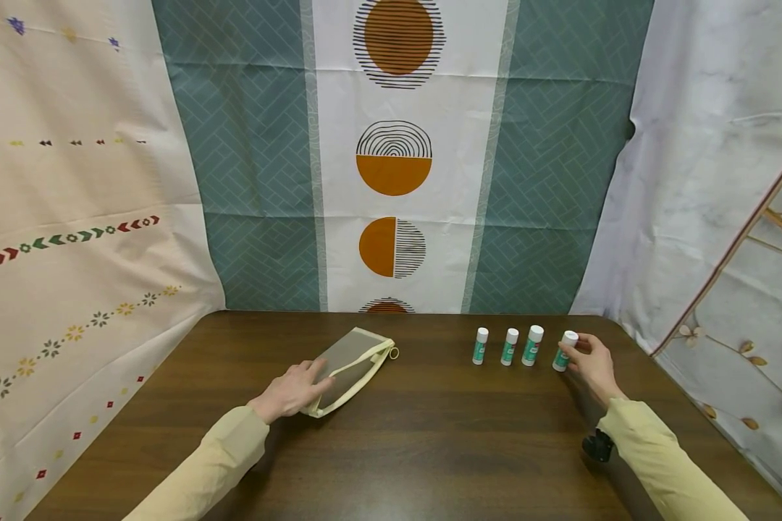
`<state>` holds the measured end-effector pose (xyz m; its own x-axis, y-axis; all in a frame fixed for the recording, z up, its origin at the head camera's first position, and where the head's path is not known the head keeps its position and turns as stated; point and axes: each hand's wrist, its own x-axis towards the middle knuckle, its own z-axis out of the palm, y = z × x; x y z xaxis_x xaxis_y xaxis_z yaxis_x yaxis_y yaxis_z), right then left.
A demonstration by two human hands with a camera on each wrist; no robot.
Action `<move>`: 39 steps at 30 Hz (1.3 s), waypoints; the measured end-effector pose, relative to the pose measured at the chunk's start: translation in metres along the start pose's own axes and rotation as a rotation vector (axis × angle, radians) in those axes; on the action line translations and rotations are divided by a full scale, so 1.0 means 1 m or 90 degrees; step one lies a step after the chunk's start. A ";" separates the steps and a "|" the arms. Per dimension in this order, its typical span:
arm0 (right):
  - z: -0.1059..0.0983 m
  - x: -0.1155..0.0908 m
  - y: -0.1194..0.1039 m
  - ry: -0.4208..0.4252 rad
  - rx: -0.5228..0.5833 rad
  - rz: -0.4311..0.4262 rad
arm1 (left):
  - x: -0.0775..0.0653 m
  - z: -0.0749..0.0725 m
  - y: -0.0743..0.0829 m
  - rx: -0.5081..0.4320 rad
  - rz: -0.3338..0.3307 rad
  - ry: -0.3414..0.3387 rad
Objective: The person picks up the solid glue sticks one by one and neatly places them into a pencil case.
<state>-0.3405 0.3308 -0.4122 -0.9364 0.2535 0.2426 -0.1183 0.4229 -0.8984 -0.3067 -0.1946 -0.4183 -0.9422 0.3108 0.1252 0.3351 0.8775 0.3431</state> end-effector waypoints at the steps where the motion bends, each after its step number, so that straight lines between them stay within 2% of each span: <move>1: 0.000 0.000 0.000 0.001 0.000 0.001 | 0.000 0.000 0.000 0.004 -0.002 0.000; 17: -0.010 -0.002 -0.008 0.021 0.028 -0.005 | 0.000 0.002 -0.002 0.011 -0.010 0.009; 22: -0.013 -0.002 -0.010 0.033 0.055 -0.024 | 0.000 0.003 -0.003 0.012 -0.013 0.012; 25: -0.014 0.008 0.003 0.029 0.118 -0.041 | 0.001 0.004 -0.003 0.012 -0.015 0.014; 28: -0.014 0.029 0.035 0.029 0.201 -0.060 | 0.002 0.004 -0.002 0.013 -0.014 0.019; 32: -0.012 0.050 0.068 0.035 0.228 -0.100 | 0.002 0.005 -0.002 0.017 -0.013 0.021; 34: -0.011 0.049 0.063 0.036 0.220 -0.109 | 0.002 0.005 -0.002 0.017 -0.011 0.019; 37: -0.009 0.031 0.031 0.010 0.204 -0.107 | 0.001 0.005 -0.002 0.019 -0.012 0.015; 39: -0.006 0.019 0.009 -0.004 0.231 -0.114 | 0.001 0.005 -0.001 0.021 -0.011 0.012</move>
<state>-0.3574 0.3443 -0.4135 -0.8921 0.1976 0.4063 -0.3882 0.1250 -0.9131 -0.3081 -0.1934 -0.4235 -0.9473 0.2891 0.1378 0.3187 0.8943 0.3142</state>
